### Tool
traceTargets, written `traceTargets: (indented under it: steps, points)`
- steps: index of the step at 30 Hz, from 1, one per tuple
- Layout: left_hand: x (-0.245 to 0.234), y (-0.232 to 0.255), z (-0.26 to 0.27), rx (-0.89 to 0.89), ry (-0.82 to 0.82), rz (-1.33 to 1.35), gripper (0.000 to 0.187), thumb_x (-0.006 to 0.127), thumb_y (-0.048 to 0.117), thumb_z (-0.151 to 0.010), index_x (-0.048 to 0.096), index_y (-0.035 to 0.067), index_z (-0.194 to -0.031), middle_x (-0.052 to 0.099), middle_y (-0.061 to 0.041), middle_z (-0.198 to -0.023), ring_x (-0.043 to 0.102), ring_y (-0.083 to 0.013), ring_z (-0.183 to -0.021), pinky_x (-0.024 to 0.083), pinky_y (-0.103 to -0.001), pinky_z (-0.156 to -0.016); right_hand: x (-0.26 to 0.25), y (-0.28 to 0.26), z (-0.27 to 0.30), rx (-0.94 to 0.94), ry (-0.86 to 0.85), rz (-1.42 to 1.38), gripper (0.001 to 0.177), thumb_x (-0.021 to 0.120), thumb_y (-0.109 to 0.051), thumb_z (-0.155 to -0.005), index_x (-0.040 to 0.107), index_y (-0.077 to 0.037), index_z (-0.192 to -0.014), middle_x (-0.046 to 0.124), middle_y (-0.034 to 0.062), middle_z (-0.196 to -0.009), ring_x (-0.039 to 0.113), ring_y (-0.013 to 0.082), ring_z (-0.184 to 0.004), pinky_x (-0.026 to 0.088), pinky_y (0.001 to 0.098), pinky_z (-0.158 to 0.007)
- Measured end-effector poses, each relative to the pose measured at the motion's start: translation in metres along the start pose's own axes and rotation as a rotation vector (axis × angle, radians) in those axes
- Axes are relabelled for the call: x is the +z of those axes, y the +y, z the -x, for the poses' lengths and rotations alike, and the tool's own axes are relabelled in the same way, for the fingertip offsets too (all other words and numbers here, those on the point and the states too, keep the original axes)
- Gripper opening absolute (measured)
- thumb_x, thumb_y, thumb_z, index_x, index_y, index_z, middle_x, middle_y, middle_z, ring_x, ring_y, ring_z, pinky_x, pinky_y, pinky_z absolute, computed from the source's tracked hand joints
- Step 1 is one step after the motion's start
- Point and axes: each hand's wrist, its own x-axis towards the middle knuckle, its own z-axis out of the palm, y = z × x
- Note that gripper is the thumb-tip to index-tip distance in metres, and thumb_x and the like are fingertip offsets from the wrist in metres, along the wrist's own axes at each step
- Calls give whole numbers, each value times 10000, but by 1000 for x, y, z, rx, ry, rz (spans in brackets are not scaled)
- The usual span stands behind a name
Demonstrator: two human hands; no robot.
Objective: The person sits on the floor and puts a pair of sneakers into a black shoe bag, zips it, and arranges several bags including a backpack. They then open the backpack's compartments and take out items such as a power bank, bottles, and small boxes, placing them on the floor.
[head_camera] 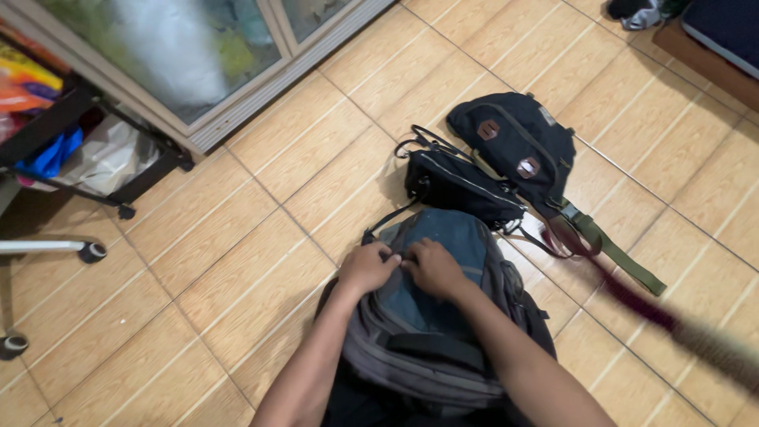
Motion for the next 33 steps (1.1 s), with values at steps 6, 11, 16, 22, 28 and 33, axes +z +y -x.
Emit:
traceTargets:
  steps: [6,11,16,22,28,33]
  points:
    - [10,-2,7,60,-7,12,415,719,454,-847,742,181,-1158,752,-114,-1101,687,-328,-1077,537,-446,-919,-4,-5,-5,124,-132,127,333,611,-359,-933,706,-51,-1016,694,200,-1058,675,418,-998,532,501,-880]
    - [13,3,9,35,34,107,224,740,337,-849,803,147,-948,785,-102,-906,737,-305,-914,562,-445,-829,-17,-21,-7,172,-275,254,428,544,-456,-961,785,-104,-989,749,197,-1033,709,399,-1004,549,487,-929]
    - [19,5,11,58,186,205,168,777,239,-820,787,72,-800,753,-153,-797,746,-338,-798,587,-440,-767,-42,15,6,313,-232,113,384,643,-500,-867,817,-174,-973,776,146,-1001,733,358,-948,575,471,-872]
    - [1,7,15,78,216,149,133,770,207,-821,804,79,-802,759,-164,-813,747,-352,-801,589,-444,-771,-122,120,93,601,-265,505,331,588,-370,-932,632,-163,-1187,746,196,-928,734,361,-872,588,456,-797]
    - [10,39,-15,648,265,-96,345,848,258,-574,777,79,-860,734,-154,-846,700,-401,-842,550,-501,-726,-95,66,106,418,73,167,360,690,-448,-900,751,-105,-990,753,186,-925,727,375,-892,567,495,-770]
    - [18,69,-70,930,65,-393,219,800,170,-711,740,131,-918,723,-115,-831,723,-347,-824,569,-470,-721,-47,13,74,-331,142,114,498,621,-323,-911,654,53,-1235,648,244,-1274,611,404,-1205,425,464,-1062]
